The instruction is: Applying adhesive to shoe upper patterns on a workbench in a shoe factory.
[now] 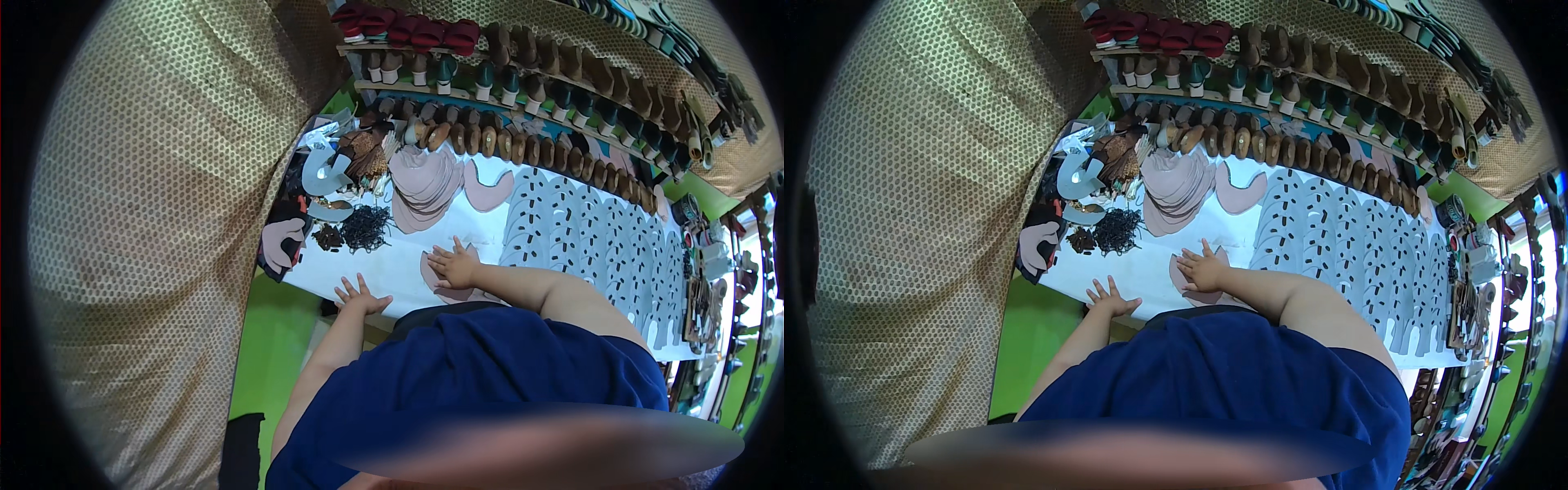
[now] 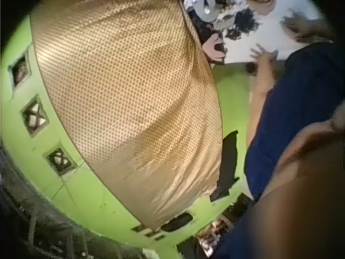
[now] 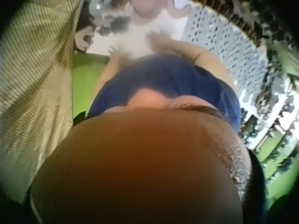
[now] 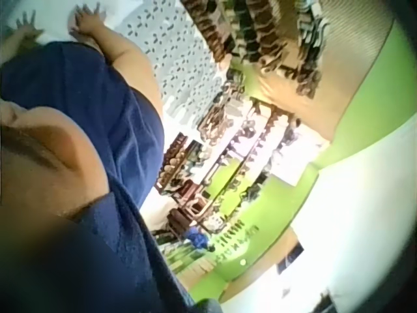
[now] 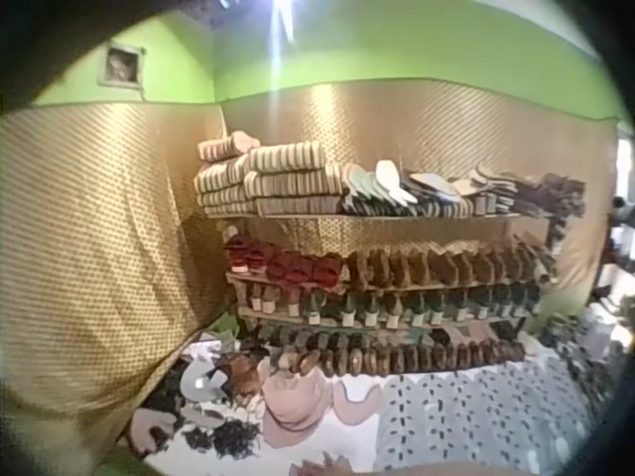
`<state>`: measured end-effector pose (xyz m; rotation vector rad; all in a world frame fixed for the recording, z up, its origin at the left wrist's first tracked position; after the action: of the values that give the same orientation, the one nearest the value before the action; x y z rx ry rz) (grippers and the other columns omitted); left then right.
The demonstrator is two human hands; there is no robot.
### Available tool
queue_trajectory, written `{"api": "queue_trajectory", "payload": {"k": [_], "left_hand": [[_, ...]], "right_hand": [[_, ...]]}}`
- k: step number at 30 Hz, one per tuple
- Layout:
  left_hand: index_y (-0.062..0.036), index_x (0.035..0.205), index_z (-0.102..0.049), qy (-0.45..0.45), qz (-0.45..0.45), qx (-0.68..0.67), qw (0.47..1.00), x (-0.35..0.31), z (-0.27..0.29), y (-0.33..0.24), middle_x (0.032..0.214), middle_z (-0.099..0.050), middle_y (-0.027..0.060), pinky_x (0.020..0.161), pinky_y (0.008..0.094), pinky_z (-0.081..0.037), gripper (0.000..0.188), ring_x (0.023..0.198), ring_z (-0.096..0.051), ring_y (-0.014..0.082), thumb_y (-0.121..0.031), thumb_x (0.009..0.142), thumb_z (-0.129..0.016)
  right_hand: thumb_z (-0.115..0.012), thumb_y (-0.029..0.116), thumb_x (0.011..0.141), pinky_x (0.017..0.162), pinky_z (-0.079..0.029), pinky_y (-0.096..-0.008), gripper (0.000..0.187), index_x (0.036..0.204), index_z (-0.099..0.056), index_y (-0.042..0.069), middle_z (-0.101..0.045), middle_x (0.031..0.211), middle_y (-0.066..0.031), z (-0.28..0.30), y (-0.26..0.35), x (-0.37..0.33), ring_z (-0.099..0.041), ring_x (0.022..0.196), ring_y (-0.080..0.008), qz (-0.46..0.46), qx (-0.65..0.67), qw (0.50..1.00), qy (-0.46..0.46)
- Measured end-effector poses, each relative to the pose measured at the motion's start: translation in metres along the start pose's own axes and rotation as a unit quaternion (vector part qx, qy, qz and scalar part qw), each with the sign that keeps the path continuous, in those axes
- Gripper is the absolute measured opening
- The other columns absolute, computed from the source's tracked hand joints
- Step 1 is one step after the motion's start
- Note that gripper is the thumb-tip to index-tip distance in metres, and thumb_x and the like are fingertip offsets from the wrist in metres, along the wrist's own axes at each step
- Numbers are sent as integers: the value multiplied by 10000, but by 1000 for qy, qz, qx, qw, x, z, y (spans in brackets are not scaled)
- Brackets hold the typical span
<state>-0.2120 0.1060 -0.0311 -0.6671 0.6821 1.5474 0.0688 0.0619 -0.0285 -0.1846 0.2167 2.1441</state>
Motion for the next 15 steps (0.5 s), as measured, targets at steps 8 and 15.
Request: {"api": "queue_trajectory", "payload": {"k": [8, 15], "left_hand": [[-236, 1541, 209, 4, 4, 0, 1000, 2, 0, 1, 1574, 298, 199, 1107, 711, -23, 1347, 1430, 256, 481, -836, 665, -620], [-236, 1539, 216, -5, 4, 2, 1000, 0, 0, 0, 1575, 297, 199, 1111, 706, -27, 1341, 1432, 258, 474, -829, 673, -619]], "right_hand": [[-404, 603, 941, 1115, -11, -730, 751, 1531, -317, 146, -270, 1609, -21, -5, -11, 13, -147, 1511, -243, -57, 66, 995, 44], [-442, 617, 913, 1142, -68, -684, 840, 1559, -217, 129, -202, 1630, -56, -2, -2, -15, -152, 1510, -267, -19, 28, 999, -18]]}}
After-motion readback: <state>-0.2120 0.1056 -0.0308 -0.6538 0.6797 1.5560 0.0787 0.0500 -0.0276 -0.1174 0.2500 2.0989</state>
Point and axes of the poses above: each hand's wrist, its own x-axis towards the middle knuckle, its own z-axis out of the back of the hand, y = z × x, the point moved 5 cm from there along x, towards the middle knuckle
